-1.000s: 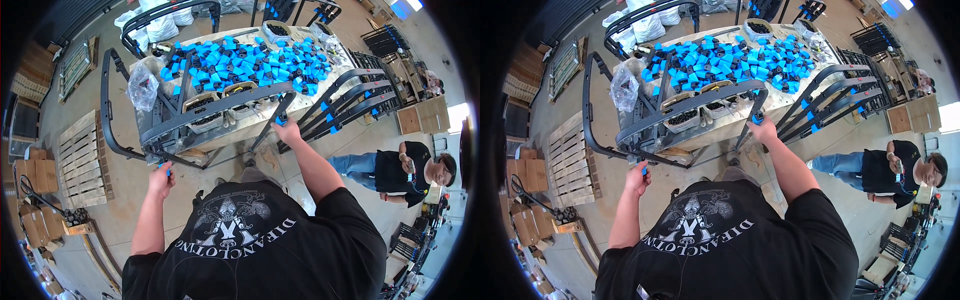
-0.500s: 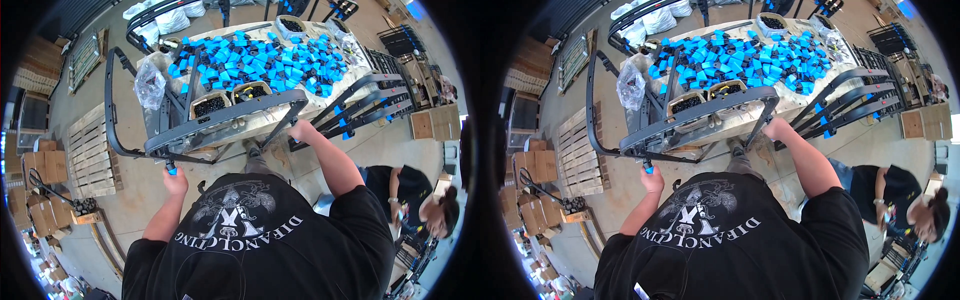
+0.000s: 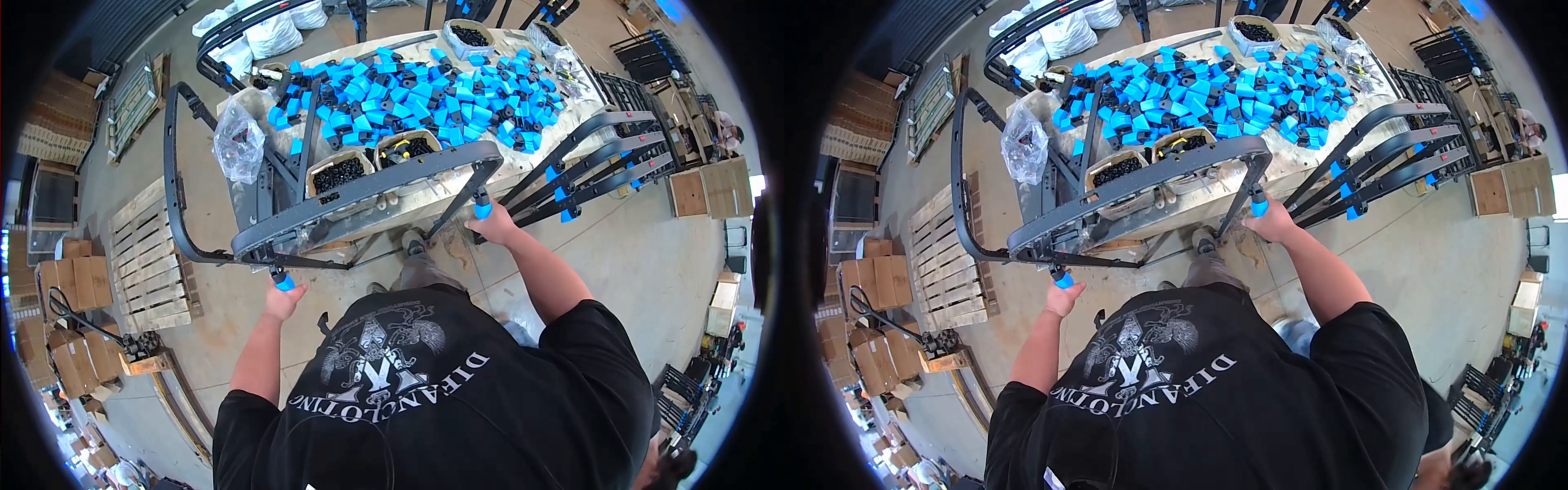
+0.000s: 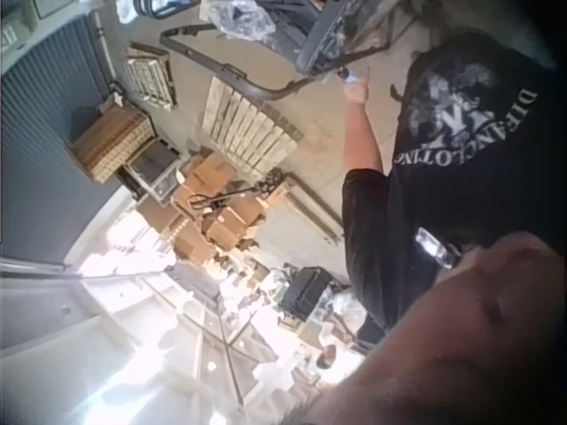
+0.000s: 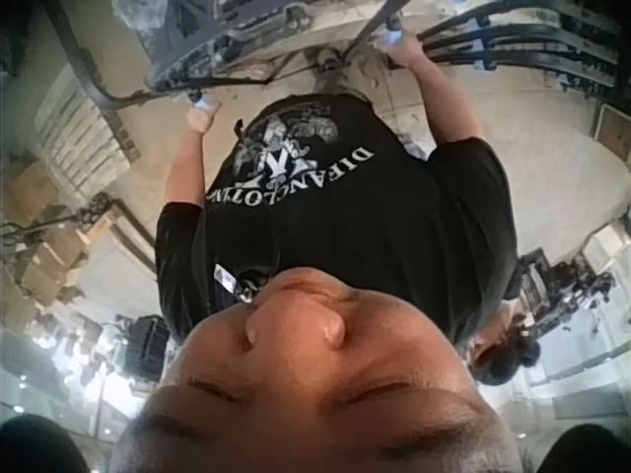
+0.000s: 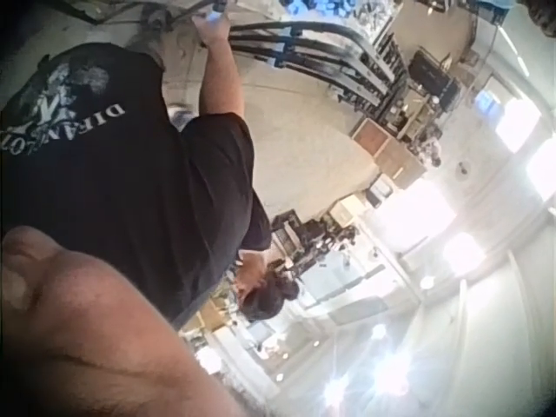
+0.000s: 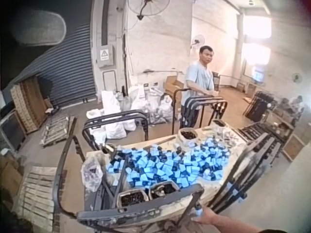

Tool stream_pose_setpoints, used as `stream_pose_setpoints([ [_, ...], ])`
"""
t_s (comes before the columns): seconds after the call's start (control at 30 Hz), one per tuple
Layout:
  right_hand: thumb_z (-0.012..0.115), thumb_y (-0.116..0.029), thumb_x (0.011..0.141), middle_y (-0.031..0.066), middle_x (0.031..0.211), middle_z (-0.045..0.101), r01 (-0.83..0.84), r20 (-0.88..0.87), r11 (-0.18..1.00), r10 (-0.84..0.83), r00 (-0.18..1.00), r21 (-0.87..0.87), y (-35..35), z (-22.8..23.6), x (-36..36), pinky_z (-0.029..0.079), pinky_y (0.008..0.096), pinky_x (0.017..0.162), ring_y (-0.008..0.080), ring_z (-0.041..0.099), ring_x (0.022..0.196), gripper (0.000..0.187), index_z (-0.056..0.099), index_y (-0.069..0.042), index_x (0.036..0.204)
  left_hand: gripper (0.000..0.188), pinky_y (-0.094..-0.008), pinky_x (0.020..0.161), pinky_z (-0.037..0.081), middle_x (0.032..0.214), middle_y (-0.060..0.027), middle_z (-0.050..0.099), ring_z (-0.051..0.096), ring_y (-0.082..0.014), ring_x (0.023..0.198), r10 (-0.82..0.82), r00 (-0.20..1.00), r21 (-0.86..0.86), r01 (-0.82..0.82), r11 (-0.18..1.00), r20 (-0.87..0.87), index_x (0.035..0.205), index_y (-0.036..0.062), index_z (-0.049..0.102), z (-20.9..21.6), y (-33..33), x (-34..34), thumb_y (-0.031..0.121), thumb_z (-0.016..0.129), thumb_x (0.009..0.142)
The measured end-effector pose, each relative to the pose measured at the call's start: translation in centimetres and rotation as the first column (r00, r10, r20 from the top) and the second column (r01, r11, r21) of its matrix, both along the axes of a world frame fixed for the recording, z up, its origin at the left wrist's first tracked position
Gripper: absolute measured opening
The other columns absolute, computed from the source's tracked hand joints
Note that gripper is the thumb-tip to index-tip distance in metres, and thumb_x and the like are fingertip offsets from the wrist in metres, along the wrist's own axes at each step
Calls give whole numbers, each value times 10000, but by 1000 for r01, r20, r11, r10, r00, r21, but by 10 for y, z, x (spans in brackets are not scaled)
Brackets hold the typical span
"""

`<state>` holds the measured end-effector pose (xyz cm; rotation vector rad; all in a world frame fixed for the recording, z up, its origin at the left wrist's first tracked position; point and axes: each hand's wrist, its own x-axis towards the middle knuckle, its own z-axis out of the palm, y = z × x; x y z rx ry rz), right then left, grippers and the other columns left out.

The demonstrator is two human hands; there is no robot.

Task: Assembling plastic caps onto metal furniture frames and trimming attachments with pliers.

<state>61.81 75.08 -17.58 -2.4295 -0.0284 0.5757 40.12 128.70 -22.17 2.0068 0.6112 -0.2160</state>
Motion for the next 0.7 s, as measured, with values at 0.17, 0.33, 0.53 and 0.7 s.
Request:
stream_pose_setpoints([
  [0.17, 832, -331, 722, 213, 1139, 665, 55, -74, 998, -55, 996, 7, 5, -2, 7, 502, 434, 942, 362, 644, 1067, 710, 532, -28, 1290, 649, -360, 913, 489, 1149, -89, 596, 593, -220, 1055, -17, 996, 193, 34, 981, -86, 1348, 21, 467, -38, 11, 13, 168, 768, 792],
  [0.33, 832, -309, 722, 200, 1110, 652, 1, -11, 1000, -1, 1000, -9, 6, -4, 5, 494, 434, 940, 348, 636, 1066, 639, 549, -37, 1227, 512, -313, 1010, 441, 1218, -86, 608, 611, -194, 1143, -50, 959, 106, 21, 994, 278, 1340, -24, 466, -39, -4, 27, 143, 635, 886],
  [0.53, 762, -259, 823, 175, 1143, 657, 82, -20, 997, -82, 996, -10, 16, -48, 22, 486, 400, 962, 322, 641, 1083, 522, 560, -47, 1255, 475, -323, 1009, 443, 1179, -71, 617, 614, -212, 1115, -69, 967, 167, 29, 986, 244, 1273, 15, 507, -19, -8, 34, 114, 669, 838],
  [0.7, 733, -183, 861, 148, 1211, 656, 41, 106, 980, -62, 992, 193, 6, -82, 26, 478, 378, 979, 267, 639, 1119, 490, 574, -78, 1313, 433, -325, 1017, 433, 1148, -72, 603, 585, -212, 1122, -11, 984, 135, -13, 991, 178, 1187, 37, 549, -15, -14, 35, 71, 700, 783],
])
